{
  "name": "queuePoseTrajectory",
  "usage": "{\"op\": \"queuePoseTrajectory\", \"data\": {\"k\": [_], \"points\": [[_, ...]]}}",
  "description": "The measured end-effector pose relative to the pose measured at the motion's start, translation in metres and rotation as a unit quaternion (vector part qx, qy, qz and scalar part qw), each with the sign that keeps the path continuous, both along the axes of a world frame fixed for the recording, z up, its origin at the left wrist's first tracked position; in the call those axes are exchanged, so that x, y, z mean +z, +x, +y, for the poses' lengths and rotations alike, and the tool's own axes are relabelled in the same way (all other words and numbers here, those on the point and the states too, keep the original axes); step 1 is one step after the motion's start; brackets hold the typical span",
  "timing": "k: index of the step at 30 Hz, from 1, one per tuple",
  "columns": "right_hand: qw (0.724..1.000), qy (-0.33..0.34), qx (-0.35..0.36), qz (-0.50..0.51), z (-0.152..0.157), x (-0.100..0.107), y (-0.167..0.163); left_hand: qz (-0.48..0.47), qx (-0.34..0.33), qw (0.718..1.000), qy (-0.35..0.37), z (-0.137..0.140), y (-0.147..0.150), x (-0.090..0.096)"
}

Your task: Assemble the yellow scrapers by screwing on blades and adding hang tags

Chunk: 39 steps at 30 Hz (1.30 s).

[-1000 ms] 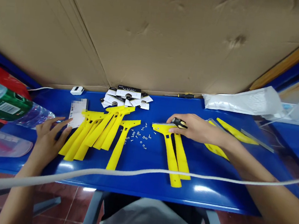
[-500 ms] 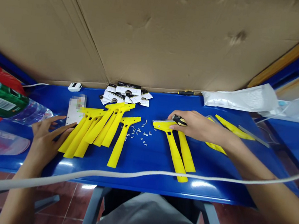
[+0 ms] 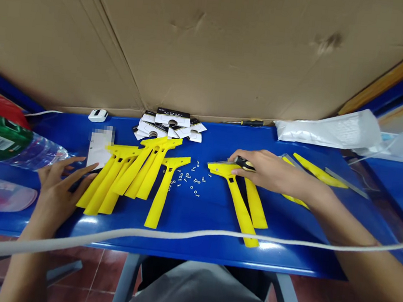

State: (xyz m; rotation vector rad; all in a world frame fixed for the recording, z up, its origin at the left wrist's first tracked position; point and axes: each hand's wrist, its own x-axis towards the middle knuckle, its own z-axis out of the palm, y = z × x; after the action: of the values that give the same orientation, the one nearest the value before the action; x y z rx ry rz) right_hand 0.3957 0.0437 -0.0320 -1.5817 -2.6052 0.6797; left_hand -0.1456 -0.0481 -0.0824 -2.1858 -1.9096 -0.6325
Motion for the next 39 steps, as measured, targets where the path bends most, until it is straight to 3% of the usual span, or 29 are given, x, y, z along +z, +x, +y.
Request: {"op": "queuePoseTrajectory", "data": {"k": [13,21,31,34,39], "points": [[0.999,0.012,0.040,0.003,0.002,-0.009,0.007,0.001,-0.012,1.000,-0.015,-0.003,0.002,-0.003],[0.997,0.040,0.056,-0.038,0.008,0.014,-0.006,0.005,-0.005,1.000,-0.019,0.003,-0.009,-0.007],[0.995,0.032,0.082,-0.051,0.023,0.021,-0.005,0.004,-0.021,1.000,-0.005,0.000,-0.011,-0.011],[0.993,0.037,0.108,-0.012,0.029,0.030,-0.010,0.004,-0.023,1.000,0.003,0.000,-0.012,-0.012],[0.981,-0.019,0.195,0.019,0.028,0.035,-0.043,0.011,-0.022,1.000,0.001,0.001,-0.016,-0.013]]}}
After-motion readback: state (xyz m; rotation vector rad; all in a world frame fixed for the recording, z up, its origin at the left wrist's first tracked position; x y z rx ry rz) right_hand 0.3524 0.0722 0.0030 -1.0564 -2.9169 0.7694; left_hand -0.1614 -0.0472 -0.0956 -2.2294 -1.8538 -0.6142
